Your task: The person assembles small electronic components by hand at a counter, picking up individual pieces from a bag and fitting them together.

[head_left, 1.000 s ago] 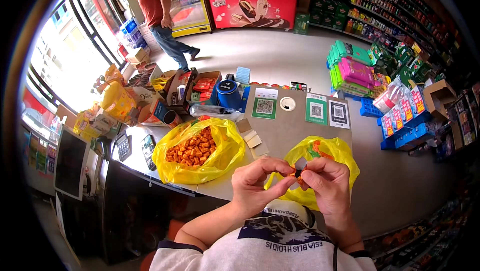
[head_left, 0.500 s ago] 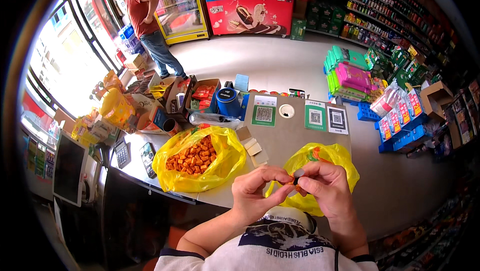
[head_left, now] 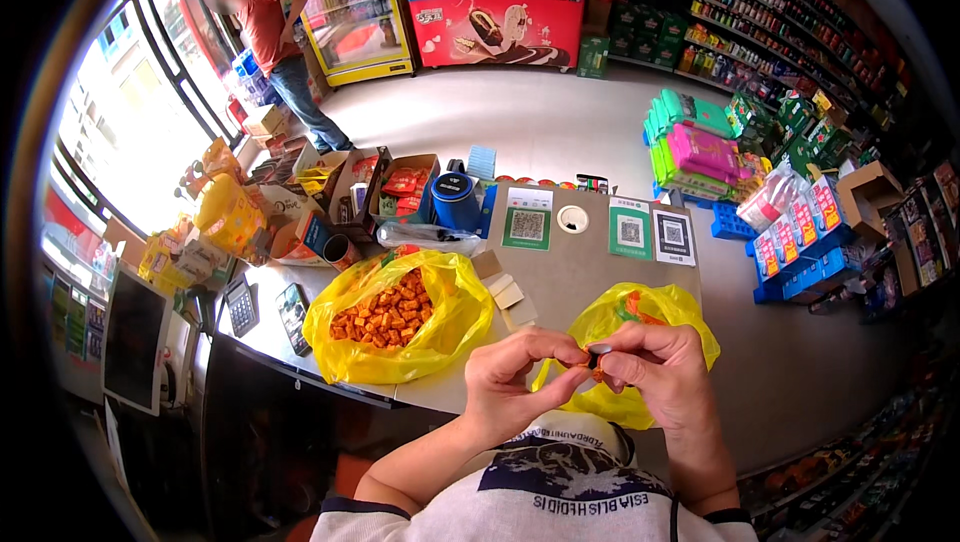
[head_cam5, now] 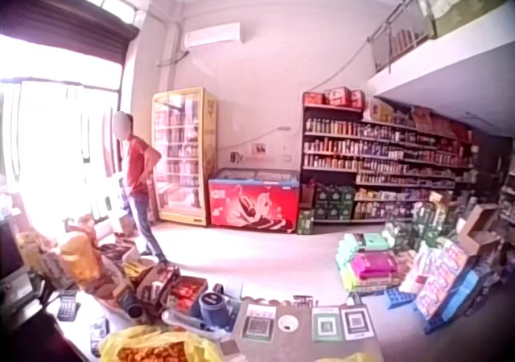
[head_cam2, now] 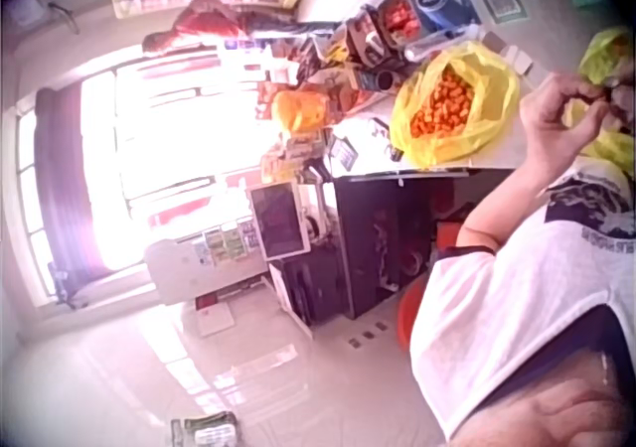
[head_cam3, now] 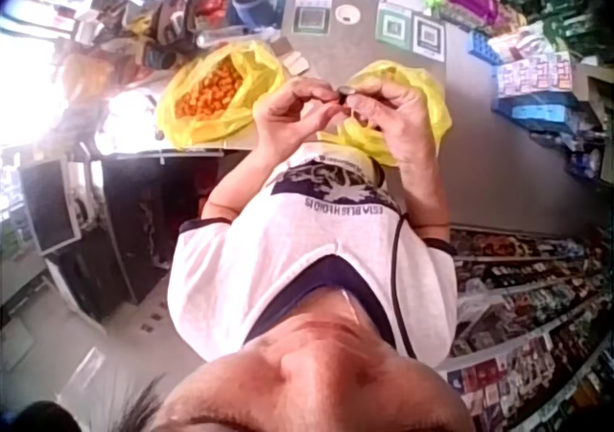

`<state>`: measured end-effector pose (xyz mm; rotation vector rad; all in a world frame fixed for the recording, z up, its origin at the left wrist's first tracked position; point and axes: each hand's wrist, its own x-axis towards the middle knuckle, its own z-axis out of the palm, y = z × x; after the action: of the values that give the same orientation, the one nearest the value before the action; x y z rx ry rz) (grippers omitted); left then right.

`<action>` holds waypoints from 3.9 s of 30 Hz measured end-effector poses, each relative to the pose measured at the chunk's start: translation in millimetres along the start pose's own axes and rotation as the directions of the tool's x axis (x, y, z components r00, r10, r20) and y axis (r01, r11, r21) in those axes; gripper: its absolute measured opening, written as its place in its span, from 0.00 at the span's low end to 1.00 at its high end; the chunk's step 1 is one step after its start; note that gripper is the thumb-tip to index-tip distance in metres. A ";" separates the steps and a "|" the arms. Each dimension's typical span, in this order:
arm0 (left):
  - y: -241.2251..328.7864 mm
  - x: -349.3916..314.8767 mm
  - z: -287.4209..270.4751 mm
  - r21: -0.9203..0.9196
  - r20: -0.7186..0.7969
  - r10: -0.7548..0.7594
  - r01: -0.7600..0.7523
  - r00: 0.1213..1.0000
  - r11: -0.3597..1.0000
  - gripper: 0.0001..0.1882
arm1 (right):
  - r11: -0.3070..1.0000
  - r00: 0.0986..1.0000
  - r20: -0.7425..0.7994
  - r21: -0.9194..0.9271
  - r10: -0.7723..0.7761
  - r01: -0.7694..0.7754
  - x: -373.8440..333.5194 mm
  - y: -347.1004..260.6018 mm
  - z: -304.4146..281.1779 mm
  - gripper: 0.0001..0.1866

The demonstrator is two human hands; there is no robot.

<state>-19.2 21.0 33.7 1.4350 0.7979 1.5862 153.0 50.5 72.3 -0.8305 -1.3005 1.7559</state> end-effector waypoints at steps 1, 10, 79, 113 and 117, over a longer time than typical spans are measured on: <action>-0.2 0.0 -0.8 -0.001 -0.001 0.000 0.000 1.000 1.000 0.09 | 1.000 1.000 -0.004 -0.006 0.005 -0.005 0.5 -0.6 0.4 0.09; 5.0 1.5 -1.4 -0.008 0.048 0.019 -0.018 0.999 1.000 0.10 | 0.991 0.997 0.018 -0.110 -0.074 0.076 -3.7 -1.6 -0.2 0.07; -4.4 0.3 -11.2 -0.068 0.318 -0.459 0.503 0.829 0.861 0.11 | 0.927 0.960 0.276 -0.368 0.036 0.071 5.8 -5.9 -20.3 0.05; -22.0 17.2 -15.2 -0.109 0.337 -0.387 0.444 0.858 0.889 0.08 | 0.634 0.976 0.220 -0.755 0.006 0.167 20.3 -18.3 -7.1 0.13; -8.1 19.0 -11.4 0.061 0.323 -0.381 0.383 0.866 0.922 0.13 | 0.431 0.929 0.313 -0.824 -0.197 0.369 10.7 -11.3 -6.9 0.09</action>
<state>-29.2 42.4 33.7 1.3866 0.8158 1.0126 156.1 64.9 80.8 -0.9004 -2.3830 0.7799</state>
